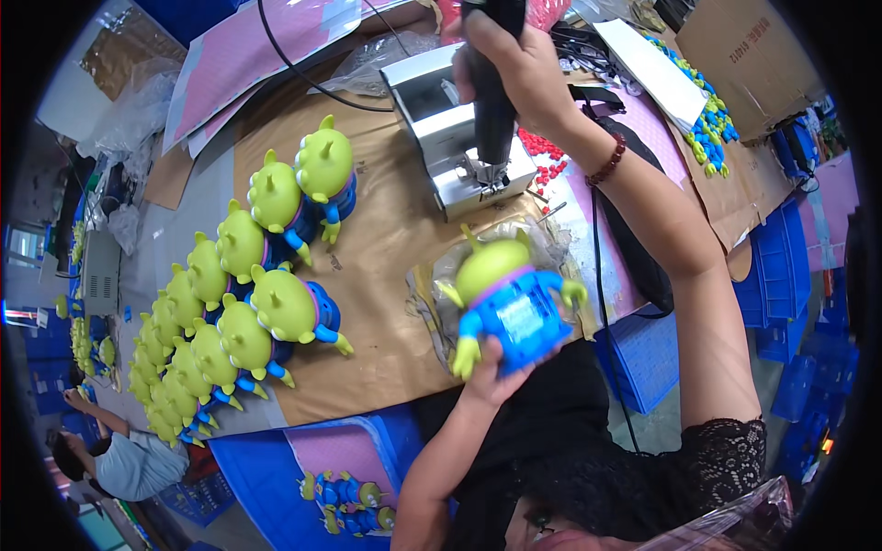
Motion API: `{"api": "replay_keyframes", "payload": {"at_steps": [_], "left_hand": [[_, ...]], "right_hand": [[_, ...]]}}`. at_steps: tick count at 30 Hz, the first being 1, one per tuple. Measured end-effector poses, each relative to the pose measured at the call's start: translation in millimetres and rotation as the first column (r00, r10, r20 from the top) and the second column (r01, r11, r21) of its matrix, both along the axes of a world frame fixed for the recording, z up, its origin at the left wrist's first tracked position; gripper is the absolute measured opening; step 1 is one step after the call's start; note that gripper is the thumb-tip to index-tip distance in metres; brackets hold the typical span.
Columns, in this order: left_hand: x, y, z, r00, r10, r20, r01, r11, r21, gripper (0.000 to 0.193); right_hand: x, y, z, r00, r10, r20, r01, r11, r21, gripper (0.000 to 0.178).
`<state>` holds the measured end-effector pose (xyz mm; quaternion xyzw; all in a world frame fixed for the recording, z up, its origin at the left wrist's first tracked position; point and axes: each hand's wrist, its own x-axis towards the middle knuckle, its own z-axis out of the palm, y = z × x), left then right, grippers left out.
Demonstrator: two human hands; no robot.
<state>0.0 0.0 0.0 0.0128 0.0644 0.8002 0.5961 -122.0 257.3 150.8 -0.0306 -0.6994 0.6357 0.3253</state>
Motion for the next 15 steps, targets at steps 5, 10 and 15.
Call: {"api": "replay_keyframes", "payload": {"at_steps": [5,10,15], "left_hand": [[21,-10,3,0.935,0.144,0.324,0.019,0.892,-0.452,0.074],[33,-74,37,0.995,-0.065,0.071,0.092,0.847,-0.524,0.046],[21,-47,49,-0.206,-0.19,-0.96,-0.487,0.871,-0.068,0.043]], "right_hand": [[31,-5,13,0.993,0.035,0.111,-0.027,0.997,-0.074,0.048],[94,-25,37,0.972,0.234,0.014,-0.23,0.964,-0.133,0.065],[138,-50,42,0.946,0.283,0.16,-0.271,0.958,-0.096,0.099]]}}
